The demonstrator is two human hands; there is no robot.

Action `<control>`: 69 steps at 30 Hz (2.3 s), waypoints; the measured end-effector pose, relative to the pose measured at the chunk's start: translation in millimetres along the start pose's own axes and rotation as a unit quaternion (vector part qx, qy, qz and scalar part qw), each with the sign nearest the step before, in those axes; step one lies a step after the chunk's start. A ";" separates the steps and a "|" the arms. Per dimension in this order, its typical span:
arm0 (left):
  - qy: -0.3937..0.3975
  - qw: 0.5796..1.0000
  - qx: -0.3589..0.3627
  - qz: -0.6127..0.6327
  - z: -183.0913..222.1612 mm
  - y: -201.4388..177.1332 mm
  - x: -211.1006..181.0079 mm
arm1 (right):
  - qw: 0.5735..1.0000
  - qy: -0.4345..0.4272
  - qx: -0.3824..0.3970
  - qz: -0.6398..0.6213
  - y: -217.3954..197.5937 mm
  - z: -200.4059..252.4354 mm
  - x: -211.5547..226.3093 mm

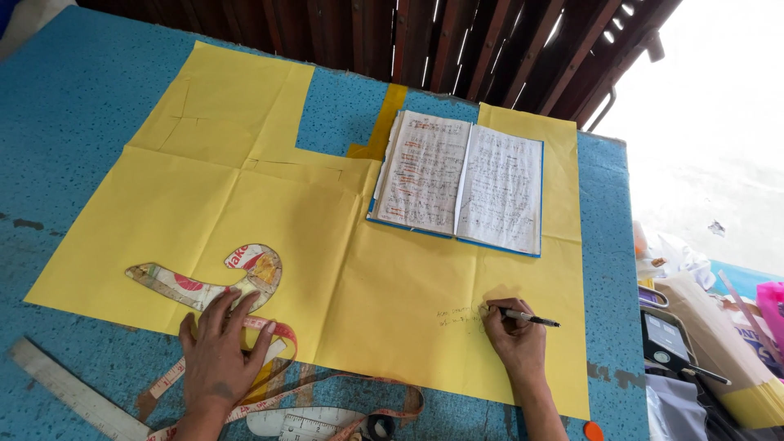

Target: Drawing garment patterns on yellow paper using a pen, ruler, and reference notebook

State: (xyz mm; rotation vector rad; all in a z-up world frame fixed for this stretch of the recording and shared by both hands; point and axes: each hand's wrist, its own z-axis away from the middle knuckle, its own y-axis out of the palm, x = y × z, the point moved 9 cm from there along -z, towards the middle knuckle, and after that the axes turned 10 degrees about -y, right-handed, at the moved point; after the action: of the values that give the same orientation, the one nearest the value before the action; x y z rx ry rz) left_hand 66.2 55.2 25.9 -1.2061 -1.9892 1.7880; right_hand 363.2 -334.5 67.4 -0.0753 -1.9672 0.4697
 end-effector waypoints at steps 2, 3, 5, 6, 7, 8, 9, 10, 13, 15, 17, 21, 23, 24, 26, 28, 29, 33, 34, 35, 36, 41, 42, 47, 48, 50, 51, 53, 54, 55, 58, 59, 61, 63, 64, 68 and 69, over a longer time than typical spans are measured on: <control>0.004 1.000 -0.009 -0.001 0.0 -2.1 -1.2 | 1.000 0.004 0.007 0.018 -0.7 -0.7 5.3; 0.008 1.000 -0.019 -0.001 0.4 -4.0 -1.9 | 0.999 0.007 0.015 0.035 -0.5 -1.0 7.9; 0.008 1.000 -0.017 -0.002 1.2 -3.3 -2.6 | 0.999 0.001 0.012 0.036 -1.4 -0.4 7.5; 0.008 1.000 -0.017 -0.002 0.8 -3.5 -2.7 | 0.999 -0.005 0.009 0.036 -1.5 -0.8 8.2; 0.007 1.000 -0.018 -0.002 0.4 -4.7 -2.9 | 0.999 -0.006 0.010 0.036 -0.7 -1.4 8.8; 0.006 1.000 -0.022 -0.001 0.1 -6.2 -3.1 | 1.000 0.007 0.010 0.025 0.3 -1.5 6.5; 0.007 1.000 -0.024 0.000 0.3 -7.2 -3.8 | 1.000 0.021 0.010 0.014 0.3 -0.2 3.7; 0.007 1.000 -0.024 0.001 0.2 -6.2 -3.8 | 1.000 0.020 0.010 0.015 -0.1 -0.8 2.7; 0.008 1.000 -0.024 0.002 -0.3 -6.1 -3.0 | 1.000 0.006 0.004 0.029 -1.0 -0.6 7.3; -0.001 1.000 -0.009 -0.007 -1.2 -4.9 -2.8 | 1.000 0.005 0.006 0.016 -0.4 0.9 14.6; 0.001 1.000 -0.011 -0.003 -0.4 -5.1 -3.2 | 1.000 0.000 0.007 0.022 -1.0 -0.4 10.1; -0.007 1.000 0.006 -0.004 -1.4 -5.2 -3.6 | 0.999 0.004 -0.006 0.034 -3.6 1.3 -4.9; -0.005 1.000 0.002 -0.002 -1.5 -4.5 -1.5 | 1.000 0.002 -0.007 0.028 -0.9 -0.6 -3.7; -0.003 1.000 -0.002 0.000 -1.2 -3.7 -1.4 | 1.000 0.000 -0.008 0.022 -0.9 -0.8 -3.4; -0.002 1.000 0.002 -0.005 -1.1 -3.4 -2.4 | 1.000 0.004 -0.008 0.026 -2.8 1.4 6.4; -0.004 1.000 0.001 -0.011 -0.7 -3.6 -1.3 | 1.000 0.004 -0.005 0.027 -2.5 0.5 10.2; -0.004 1.000 0.000 -0.007 -0.7 -2.8 -0.5 | 0.999 -0.003 -0.003 0.036 -2.7 0.5 9.0; -0.007 1.000 -0.005 -0.008 -1.8 -9.5 -5.2 | 0.999 0.030 -0.011 0.040 -4.6 1.4 11.2; -0.003 1.000 -0.009 -0.009 -1.2 -8.1 -4.3 | 0.999 0.029 -0.015 0.037 -5.7 1.1 11.5; -0.011 1.000 -0.003 -0.015 -2.2 -4.7 -1.4 | 0.999 0.043 -0.025 0.013 -7.4 2.3 8.9; -0.020 1.000 0.003 -0.022 -3.4 -1.1 1.5 | 0.998 0.057 -0.035 -0.012 -9.0 3.5 6.1; -0.013 0.999 -0.027 -0.012 -1.7 4.4 5.7 | 0.997 0.057 -0.036 -0.047 -6.6 2.5 -5.5; 0.001 0.998 -0.061 -0.009 0.0 1.9 5.0 | 0.997 0.042 -0.028 -0.054 -5.1 1.5 -7.5; 0.010 0.991 -0.132 -0.036 2.9 -1.7 -0.1 | 0.999 0.033 -0.011 0.017 -7.2 -1.3 -9.4; 0.016 0.987 -0.155 -0.037 4.4 -4.6 -1.9 | 0.999 0.040 -0.012 0.030 -7.7 -1.6 -9.0; 0.014 0.987 -0.157 -0.039 4.4 -3.7 -1.6 | 1.000 0.021 -0.012 0.016 -7.4 -1.2 -15.8; 0.011 0.987 -0.158 -0.040 4.3 -3.3 -1.3 | 1.000 0.003 -0.012 0.003 -7.2 -1.2 -17.4; 0.015 0.984 -0.172 -0.041 4.7 -2.1 -1.2 | 1.000 -0.023 -0.006 0.014 -6.6 -2.1 -21.0; 0.017 0.981 -0.187 -0.041 5.5 -2.7 -1.1 | 0.999 -0.048 0.002 0.026 -5.3 -2.8 -20.4; 0.017 0.981 -0.188 -0.041 5.7 -4.2 -3.1 | 0.998 -0.049 0.001 0.025 -5.3 -3.2 -21.2; 0.012 0.981 -0.193 -0.023 6.8 -8.0 -5.5 | 0.996 -0.028 0.017 0.078 -3.4 -3.3 -28.8; 0.004 0.981 -0.193 -0.022 6.5 -7.4 -4.5 | 0.994 -0.056 0.023 0.091 -2.1 -3.6 -25.5; -0.003 0.981 -0.194 -0.021 6.5 -6.5 -3.2 | 0.991 -0.085 0.028 0.102 -0.4 -4.2 -19.1; -0.012 0.984 -0.179 -0.020 5.5 -3.4 -1.0 | 0.985 -0.131 0.035 0.105 2.4 -4.8 -4.9; -0.011 0.983 -0.180 -0.020 4.7 -2.8 -2.2 | 0.985 -0.132 0.034 0.105 2.6 -5.3 -5.5; -0.001 0.978 -0.211 -0.004 7.1 -7.0 -3.9 | 0.982 -0.149 0.032 0.109 3.2 -3.0 -4.3; -0.006 0.979 -0.206 0.001 6.4 -6.1 -2.7 | 0.983 -0.141 0.035 0.114 3.6 -3.5 -6.1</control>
State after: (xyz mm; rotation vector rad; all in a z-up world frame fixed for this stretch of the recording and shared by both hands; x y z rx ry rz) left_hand 61.3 49.1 30.8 -1.3032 -2.4468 1.4233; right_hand 368.4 -331.7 62.1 -0.2002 -2.2286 0.7320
